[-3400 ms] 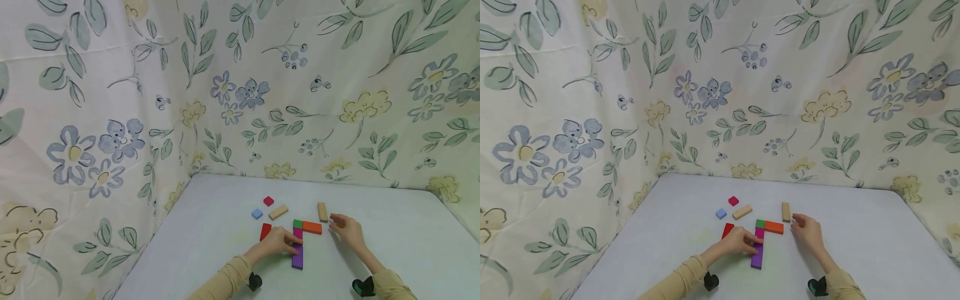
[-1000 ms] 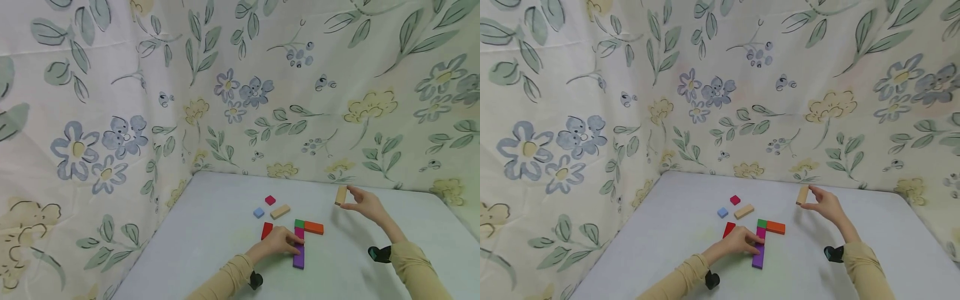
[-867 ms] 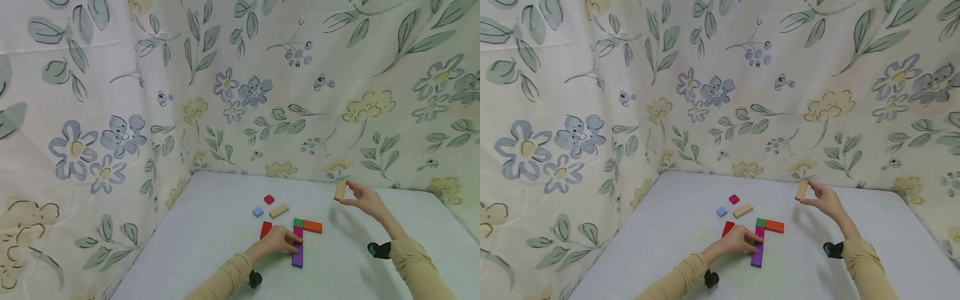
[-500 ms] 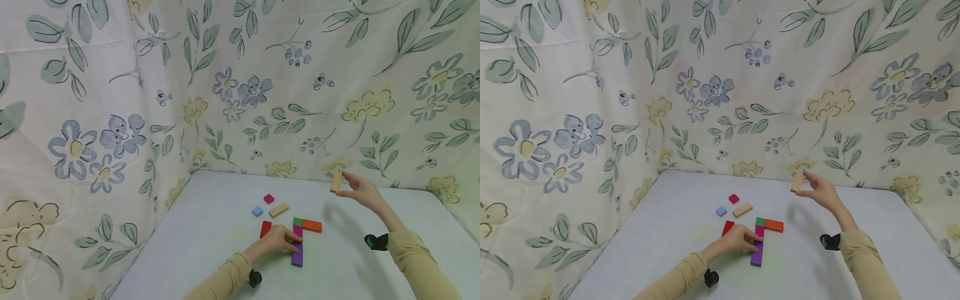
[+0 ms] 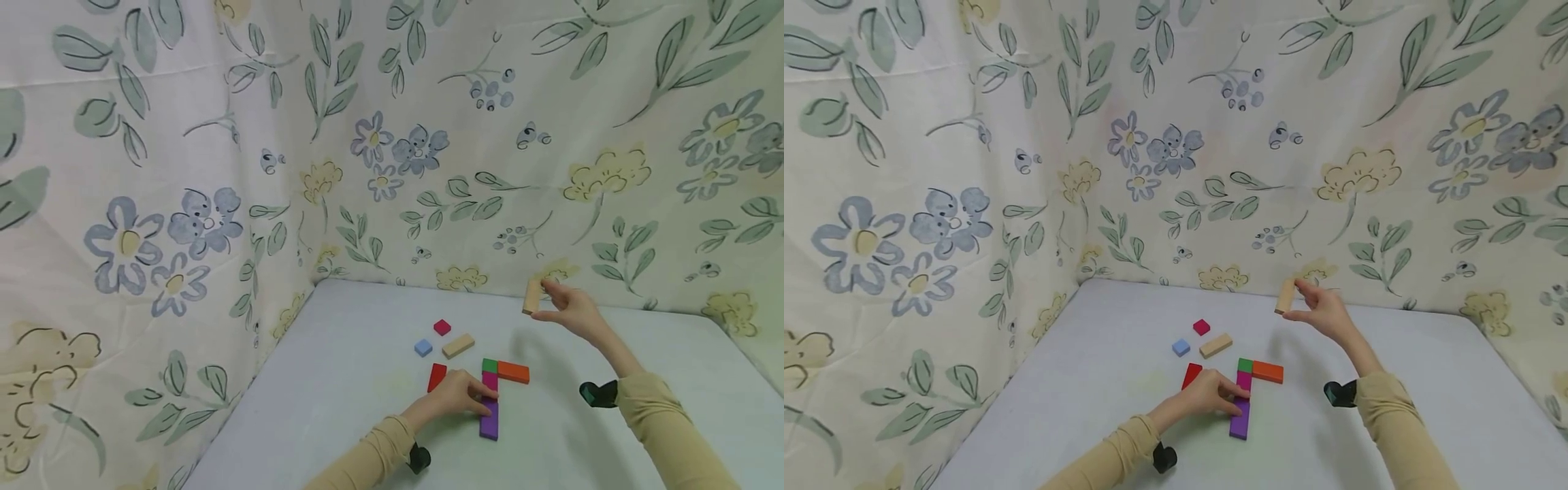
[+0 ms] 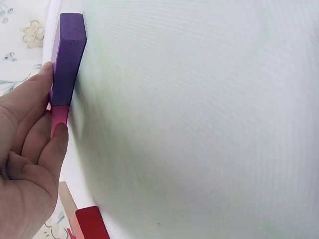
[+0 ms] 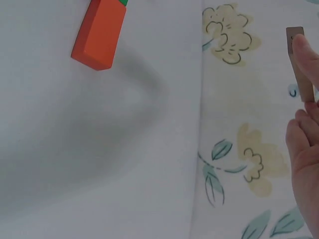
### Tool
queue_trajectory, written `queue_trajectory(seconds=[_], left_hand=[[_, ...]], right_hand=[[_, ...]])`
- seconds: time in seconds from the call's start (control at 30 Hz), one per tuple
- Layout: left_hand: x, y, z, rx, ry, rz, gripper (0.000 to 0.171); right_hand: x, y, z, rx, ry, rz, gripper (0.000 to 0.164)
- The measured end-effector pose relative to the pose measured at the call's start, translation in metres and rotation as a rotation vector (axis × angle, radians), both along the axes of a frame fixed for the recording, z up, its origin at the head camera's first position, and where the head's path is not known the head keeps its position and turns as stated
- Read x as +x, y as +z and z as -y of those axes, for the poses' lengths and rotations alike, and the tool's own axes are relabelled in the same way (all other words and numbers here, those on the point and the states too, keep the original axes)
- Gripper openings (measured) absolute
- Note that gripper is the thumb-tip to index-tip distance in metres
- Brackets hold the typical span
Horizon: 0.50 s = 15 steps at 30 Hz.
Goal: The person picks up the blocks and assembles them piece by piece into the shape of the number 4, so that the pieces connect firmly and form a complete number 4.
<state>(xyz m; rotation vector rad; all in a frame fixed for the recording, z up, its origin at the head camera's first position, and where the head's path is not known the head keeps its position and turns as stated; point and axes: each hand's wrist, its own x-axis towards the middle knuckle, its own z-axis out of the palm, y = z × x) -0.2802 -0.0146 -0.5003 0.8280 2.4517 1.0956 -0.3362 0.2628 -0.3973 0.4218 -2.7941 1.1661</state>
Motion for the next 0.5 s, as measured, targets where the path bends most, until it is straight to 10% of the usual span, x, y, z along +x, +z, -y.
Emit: queue_trajectory(seconds=[0.5], left_hand=[[-0.001,-0.003,-0.001,-0.020,0.020,-0.001,0.033]], right_hand=[[-0.013,-0.015,0.026,-0.062,0.073,0.003,0.086]])
